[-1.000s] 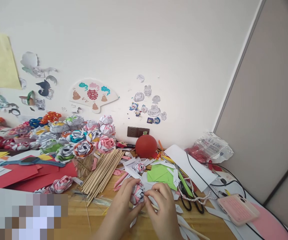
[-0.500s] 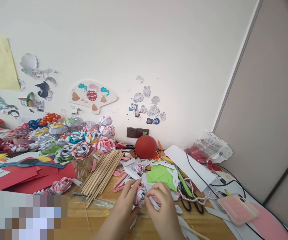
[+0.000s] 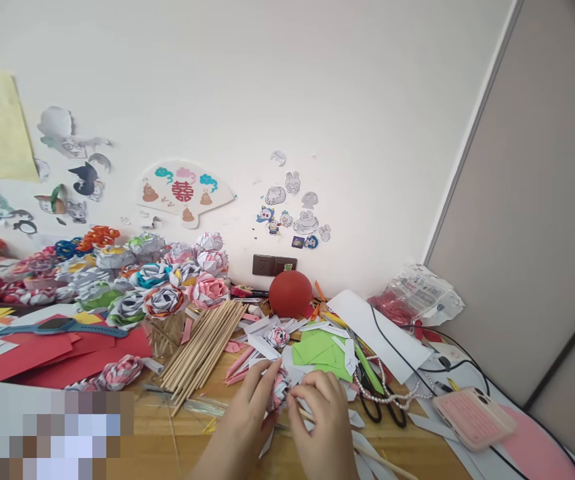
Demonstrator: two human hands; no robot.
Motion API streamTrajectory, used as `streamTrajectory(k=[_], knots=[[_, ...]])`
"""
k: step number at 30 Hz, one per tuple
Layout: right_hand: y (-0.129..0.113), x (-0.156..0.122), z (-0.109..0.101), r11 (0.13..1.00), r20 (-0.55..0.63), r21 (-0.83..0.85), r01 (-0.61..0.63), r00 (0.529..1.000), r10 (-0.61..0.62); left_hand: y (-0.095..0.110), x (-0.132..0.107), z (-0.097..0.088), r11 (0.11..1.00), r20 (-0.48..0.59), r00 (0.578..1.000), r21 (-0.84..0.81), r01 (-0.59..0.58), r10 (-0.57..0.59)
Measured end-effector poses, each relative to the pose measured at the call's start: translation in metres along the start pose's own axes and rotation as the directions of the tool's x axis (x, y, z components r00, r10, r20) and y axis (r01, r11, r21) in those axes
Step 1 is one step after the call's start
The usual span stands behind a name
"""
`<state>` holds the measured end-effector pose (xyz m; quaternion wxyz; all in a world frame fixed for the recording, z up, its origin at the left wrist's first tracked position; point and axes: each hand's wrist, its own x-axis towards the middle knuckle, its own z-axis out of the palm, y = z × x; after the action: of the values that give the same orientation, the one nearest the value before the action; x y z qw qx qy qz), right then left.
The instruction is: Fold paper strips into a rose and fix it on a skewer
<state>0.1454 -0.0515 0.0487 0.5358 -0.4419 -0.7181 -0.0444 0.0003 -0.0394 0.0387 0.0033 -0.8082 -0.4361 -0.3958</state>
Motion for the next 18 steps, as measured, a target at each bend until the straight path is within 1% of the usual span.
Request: streamTrajectory(k=[2,4,6,11,14,18], knots=[[0.0022,0.0006,0.0013,0.987,0.081,0.113,-0.117,0.991,0.108,-0.0007,0.0001,-0.0004,1.0,-0.003,1.0,-0.004,0.016,-0.016],[0.0051,0.0017,0.0024,0.949,0.165,0.202,-0.243,0.963,0.212,-0.002,0.0,0.0003,1.0,-0.01,1.0,-0.005,0.016,-0.016],[0.0073,0.003,0.0027,0.911,0.217,0.247,-0.33,0.935,0.28,-0.0036,-0.0004,0.0015,1.0,-0.019,1.0,0.0,0.008,-0.008],[0.0063,0.006,0.0,0.848,0.277,0.33,-0.415,0.901,0.333,-0.0052,-0.0018,0.002,1.0,-0.033,0.999,0.016,-0.018,0.018],[0.0047,0.0076,-0.0013,0.825,0.327,0.323,-0.464,0.873,0.362,-0.0041,-0.0016,0.0007,0.999,-0.023,0.999,0.024,-0.03,0.031],[0.0035,0.0095,-0.0021,0.799,0.359,0.309,-0.516,0.841,0.404,-0.0038,-0.0005,0.0008,0.998,-0.023,0.998,0.043,-0.05,0.051]])
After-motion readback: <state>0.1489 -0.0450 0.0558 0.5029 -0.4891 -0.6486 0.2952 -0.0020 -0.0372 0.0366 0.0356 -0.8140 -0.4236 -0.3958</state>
